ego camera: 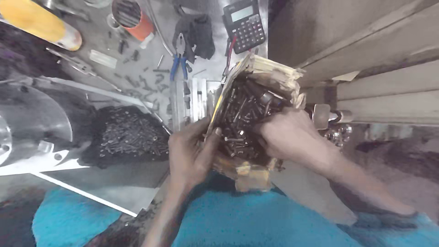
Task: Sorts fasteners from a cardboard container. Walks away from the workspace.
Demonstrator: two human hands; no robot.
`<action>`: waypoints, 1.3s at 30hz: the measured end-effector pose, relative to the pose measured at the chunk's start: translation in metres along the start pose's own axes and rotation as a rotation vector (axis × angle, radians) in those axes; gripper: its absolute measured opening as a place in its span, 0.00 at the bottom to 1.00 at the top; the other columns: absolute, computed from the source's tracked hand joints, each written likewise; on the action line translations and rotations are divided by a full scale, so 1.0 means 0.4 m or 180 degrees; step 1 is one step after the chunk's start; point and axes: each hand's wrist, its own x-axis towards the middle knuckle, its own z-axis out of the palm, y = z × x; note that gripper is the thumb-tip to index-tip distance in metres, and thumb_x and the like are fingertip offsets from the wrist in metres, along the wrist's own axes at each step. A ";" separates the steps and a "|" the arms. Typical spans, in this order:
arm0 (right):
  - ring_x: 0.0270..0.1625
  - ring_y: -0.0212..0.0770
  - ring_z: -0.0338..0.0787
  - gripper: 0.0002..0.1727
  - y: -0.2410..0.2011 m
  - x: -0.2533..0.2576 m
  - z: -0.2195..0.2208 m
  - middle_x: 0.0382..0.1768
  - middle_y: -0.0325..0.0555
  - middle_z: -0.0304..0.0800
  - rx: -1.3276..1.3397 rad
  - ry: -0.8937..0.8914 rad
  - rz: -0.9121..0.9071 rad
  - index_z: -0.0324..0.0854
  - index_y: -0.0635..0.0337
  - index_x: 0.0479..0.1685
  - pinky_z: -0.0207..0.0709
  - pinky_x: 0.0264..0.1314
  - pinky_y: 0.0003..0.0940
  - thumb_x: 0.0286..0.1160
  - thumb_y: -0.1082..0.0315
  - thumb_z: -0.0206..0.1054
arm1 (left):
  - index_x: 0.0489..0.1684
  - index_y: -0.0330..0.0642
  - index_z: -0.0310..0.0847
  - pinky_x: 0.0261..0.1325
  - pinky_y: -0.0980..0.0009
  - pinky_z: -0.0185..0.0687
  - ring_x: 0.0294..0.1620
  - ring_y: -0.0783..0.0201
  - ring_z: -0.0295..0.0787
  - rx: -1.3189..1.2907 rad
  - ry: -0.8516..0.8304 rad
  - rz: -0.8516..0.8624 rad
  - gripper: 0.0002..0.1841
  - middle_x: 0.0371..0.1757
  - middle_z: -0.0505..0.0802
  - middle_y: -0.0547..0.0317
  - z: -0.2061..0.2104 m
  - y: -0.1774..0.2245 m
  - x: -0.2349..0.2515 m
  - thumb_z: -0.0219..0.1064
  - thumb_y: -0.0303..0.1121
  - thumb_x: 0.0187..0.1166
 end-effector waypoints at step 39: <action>0.26 0.19 0.85 0.07 0.035 -0.004 0.017 0.26 0.22 0.88 0.2619 0.0832 -0.0424 0.90 0.45 0.37 0.82 0.26 0.22 0.60 0.61 0.72 | 0.61 0.43 0.88 0.44 0.72 0.91 0.40 0.76 0.92 -0.0087 -0.0039 -0.0312 0.18 0.44 0.96 0.67 0.001 0.016 0.012 0.66 0.42 0.79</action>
